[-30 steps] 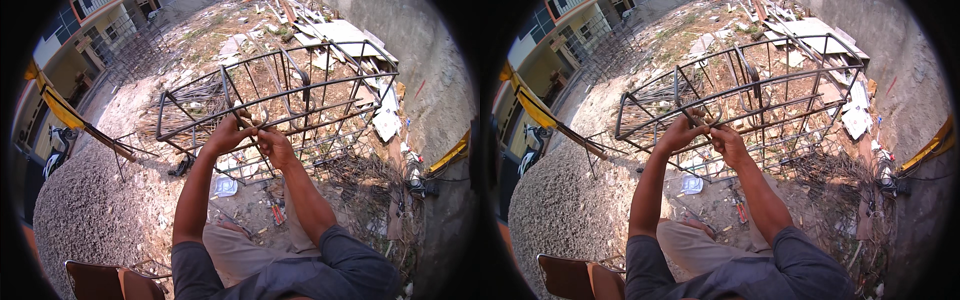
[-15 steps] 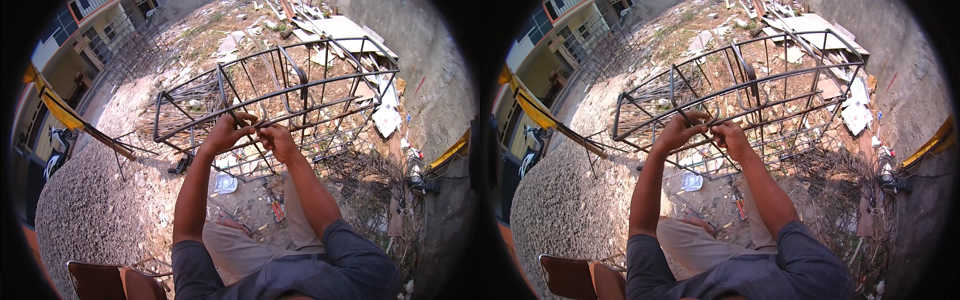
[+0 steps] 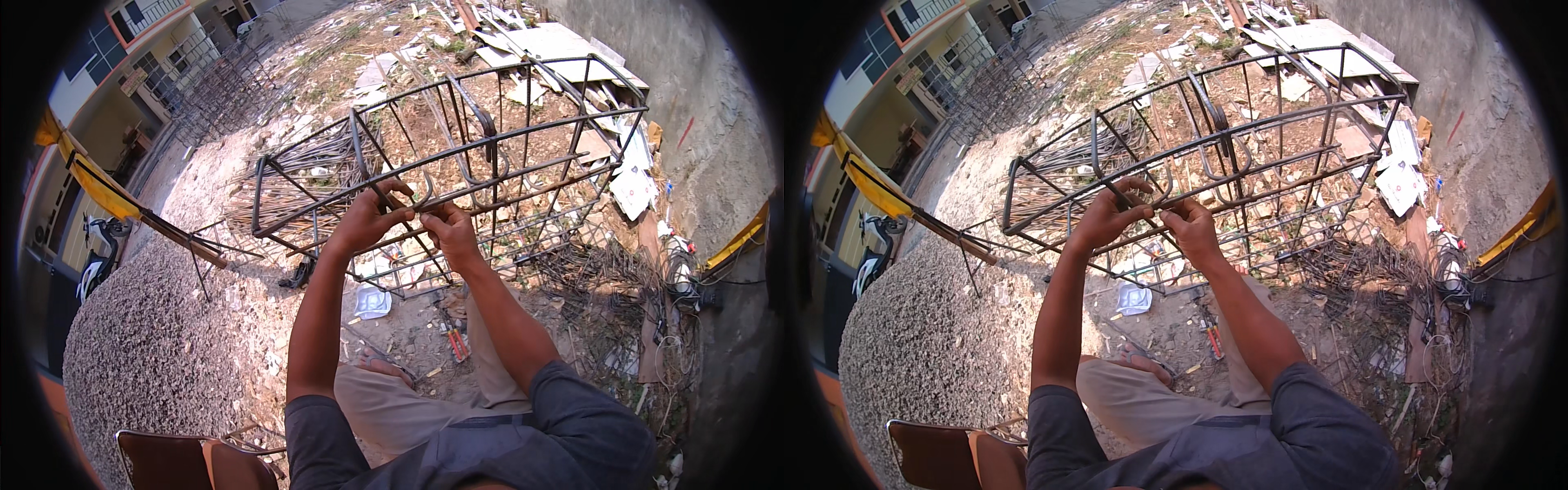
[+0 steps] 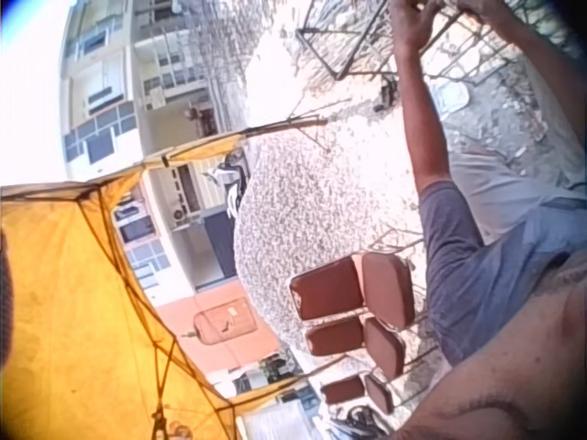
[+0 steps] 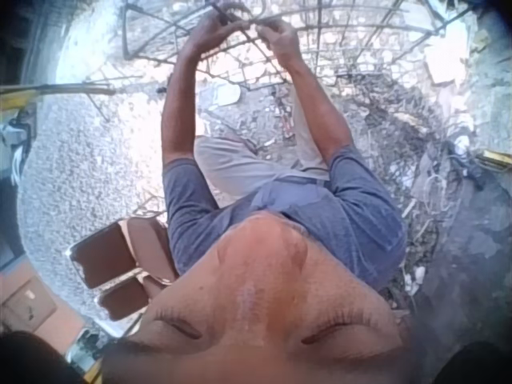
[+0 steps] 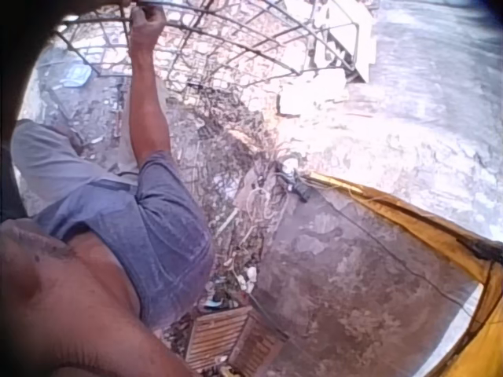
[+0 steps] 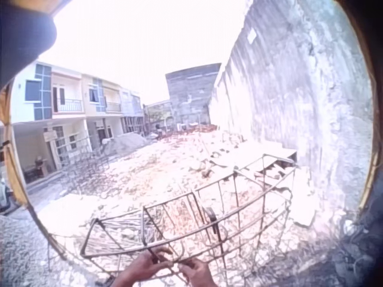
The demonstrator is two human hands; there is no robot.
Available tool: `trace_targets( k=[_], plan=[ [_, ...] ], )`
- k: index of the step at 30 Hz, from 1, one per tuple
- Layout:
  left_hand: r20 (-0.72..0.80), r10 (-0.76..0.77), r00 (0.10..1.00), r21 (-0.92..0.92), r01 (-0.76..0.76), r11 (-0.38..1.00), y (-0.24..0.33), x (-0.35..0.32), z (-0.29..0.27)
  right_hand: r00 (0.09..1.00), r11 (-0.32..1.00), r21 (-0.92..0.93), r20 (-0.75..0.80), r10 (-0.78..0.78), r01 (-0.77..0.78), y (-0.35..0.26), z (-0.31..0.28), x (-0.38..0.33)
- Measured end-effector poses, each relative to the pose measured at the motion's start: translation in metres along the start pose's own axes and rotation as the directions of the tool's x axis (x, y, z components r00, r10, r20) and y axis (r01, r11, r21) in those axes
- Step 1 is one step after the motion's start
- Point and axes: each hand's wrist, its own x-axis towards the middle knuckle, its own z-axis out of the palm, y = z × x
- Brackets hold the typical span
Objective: The person sits on the ground and assembles a metal frame by inserting vertical rods into horizontal bars and securing them with wire ties. The person uses pliers to twist and tighten the wire ties at each joint.
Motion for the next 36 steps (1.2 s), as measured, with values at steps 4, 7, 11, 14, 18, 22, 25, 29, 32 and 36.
trace_targets(
  k=[4,7,11,14,18,22,25,29,32,36],
  plan=[
    [-0.031,0.015,0.999,0.008,-0.015,1.0,-0.005,0.001,0.002,1.0,1.0,-0.017,0.002,-0.019,0.019,0.003,0.001,0.0],
    [-0.039,0.134,0.99,0.144,-0.127,0.981,-0.013,0.003,0.0,1.0,1.0,-0.025,0.016,-0.019,0.019,0.003,0.001,0.0],
    [0.027,0.049,0.998,0.109,-0.051,0.993,-0.004,0.003,-0.001,0.999,0.998,-0.044,0.003,-0.044,0.044,-0.001,0.002,-0.004],
    [0.083,0.016,0.996,0.104,-0.024,0.994,0.0,0.005,-0.005,0.996,0.996,0.028,0.022,-0.085,0.085,0.003,0.004,-0.003],
    [0.083,0.039,0.996,0.081,-0.046,0.996,-0.008,0.01,-0.004,0.992,0.993,0.027,0.038,-0.116,0.115,0.005,0.006,-0.001],
    [0.069,0.025,0.997,0.065,-0.03,0.997,-0.01,0.01,-0.003,0.997,0.997,0.04,0.018,-0.071,0.07,0.004,0.009,-0.007],
    [0.075,0.03,0.997,0.083,-0.037,0.996,-0.018,0.01,-0.006,0.999,0.981,0.193,0.027,-0.029,0.023,-0.002,0.022,-0.013],
    [0.059,0.038,0.998,0.075,-0.043,0.996,-0.009,0.008,-0.002,1.0,0.978,0.207,0.012,0.023,-0.025,0.004,0.017,-0.009],
    [0.057,0.007,0.998,0.074,-0.011,0.997,-0.004,0.006,-0.002,0.999,0.998,0.055,0.021,0.031,-0.032,0.003,0.01,-0.007],
    [0.081,0.028,0.996,0.116,-0.037,0.993,-0.008,0.007,-0.005,0.993,0.948,-0.297,0.06,-0.1,0.113,-0.002,0.007,-0.005]
  ],
)
